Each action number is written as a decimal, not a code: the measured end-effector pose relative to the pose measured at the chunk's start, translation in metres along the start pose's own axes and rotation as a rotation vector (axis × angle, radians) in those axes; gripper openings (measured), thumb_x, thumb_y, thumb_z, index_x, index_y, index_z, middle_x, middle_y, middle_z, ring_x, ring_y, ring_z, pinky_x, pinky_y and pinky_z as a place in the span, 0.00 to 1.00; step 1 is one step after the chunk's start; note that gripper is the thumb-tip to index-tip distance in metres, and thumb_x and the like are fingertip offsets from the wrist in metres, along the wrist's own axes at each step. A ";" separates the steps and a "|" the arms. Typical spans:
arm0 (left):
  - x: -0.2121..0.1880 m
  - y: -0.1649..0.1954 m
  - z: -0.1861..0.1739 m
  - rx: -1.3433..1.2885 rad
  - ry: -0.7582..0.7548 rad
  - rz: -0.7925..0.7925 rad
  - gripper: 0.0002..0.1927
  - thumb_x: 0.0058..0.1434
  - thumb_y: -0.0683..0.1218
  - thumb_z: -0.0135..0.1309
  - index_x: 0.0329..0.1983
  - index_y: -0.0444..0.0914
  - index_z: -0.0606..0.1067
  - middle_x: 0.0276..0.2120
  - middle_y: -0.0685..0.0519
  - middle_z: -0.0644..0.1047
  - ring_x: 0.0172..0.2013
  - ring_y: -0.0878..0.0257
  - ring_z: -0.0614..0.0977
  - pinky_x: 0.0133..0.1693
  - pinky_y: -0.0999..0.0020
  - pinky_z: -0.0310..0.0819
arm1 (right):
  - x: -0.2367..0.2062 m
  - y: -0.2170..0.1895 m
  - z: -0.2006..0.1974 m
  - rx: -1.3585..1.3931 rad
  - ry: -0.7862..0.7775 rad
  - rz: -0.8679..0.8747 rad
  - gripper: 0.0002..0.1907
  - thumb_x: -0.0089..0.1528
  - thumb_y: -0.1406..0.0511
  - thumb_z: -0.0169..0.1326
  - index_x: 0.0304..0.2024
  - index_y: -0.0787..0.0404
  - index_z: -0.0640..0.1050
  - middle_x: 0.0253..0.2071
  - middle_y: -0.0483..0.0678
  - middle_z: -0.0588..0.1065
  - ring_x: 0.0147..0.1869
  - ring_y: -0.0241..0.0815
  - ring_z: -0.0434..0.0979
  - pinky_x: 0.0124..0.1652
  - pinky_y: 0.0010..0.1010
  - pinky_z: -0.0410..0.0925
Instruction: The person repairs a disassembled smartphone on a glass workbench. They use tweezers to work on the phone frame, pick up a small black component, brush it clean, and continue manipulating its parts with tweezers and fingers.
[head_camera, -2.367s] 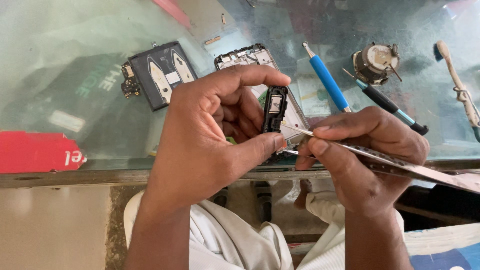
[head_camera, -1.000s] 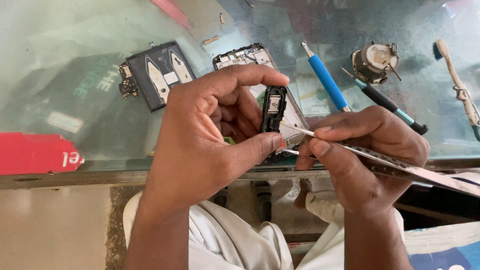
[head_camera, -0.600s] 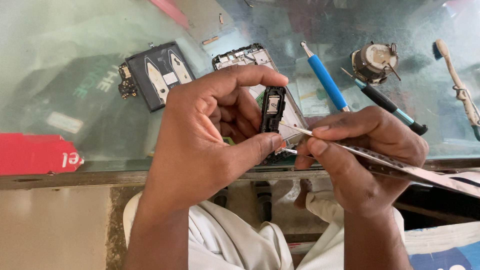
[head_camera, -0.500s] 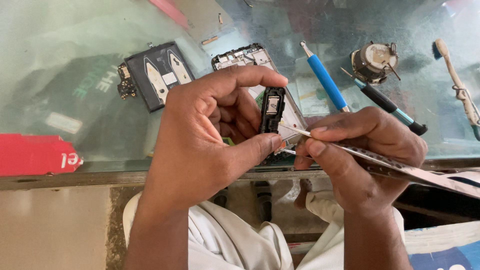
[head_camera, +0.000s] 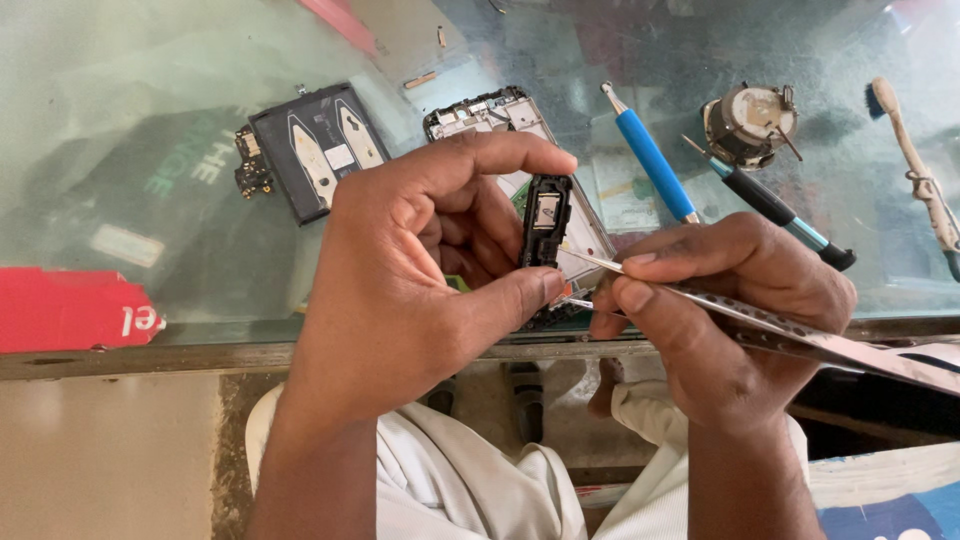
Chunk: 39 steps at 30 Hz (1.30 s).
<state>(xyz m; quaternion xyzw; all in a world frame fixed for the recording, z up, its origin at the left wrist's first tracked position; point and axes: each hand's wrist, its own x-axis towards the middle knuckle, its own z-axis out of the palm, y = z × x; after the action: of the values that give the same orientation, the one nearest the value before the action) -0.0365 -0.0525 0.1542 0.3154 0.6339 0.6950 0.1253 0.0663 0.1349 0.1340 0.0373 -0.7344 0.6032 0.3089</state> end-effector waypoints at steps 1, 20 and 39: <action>0.000 0.000 0.000 0.002 -0.001 -0.002 0.25 0.53 0.35 0.69 0.55 0.37 0.79 0.29 0.59 0.76 0.30 0.77 0.77 0.34 0.81 0.73 | 0.000 0.000 0.000 -0.001 -0.003 0.002 0.06 0.63 0.75 0.60 0.38 0.72 0.75 0.34 0.62 0.79 0.29 0.39 0.83 0.29 0.27 0.77; 0.000 0.001 0.001 -0.016 0.000 -0.028 0.24 0.53 0.35 0.69 0.55 0.37 0.79 0.29 0.59 0.76 0.29 0.77 0.77 0.33 0.82 0.73 | -0.001 -0.001 -0.002 0.013 -0.010 0.021 0.05 0.62 0.75 0.60 0.38 0.72 0.75 0.32 0.61 0.79 0.27 0.38 0.81 0.28 0.26 0.76; -0.001 0.000 0.001 -0.050 -0.042 -0.014 0.25 0.54 0.34 0.68 0.56 0.36 0.78 0.30 0.60 0.75 0.31 0.77 0.75 0.35 0.82 0.72 | -0.003 0.000 -0.004 0.031 -0.022 0.010 0.08 0.64 0.72 0.61 0.39 0.73 0.76 0.33 0.61 0.78 0.29 0.37 0.81 0.30 0.26 0.77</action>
<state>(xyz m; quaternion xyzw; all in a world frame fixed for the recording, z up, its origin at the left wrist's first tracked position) -0.0348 -0.0521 0.1536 0.3224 0.6159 0.7027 0.1514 0.0702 0.1381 0.1327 0.0452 -0.7286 0.6155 0.2971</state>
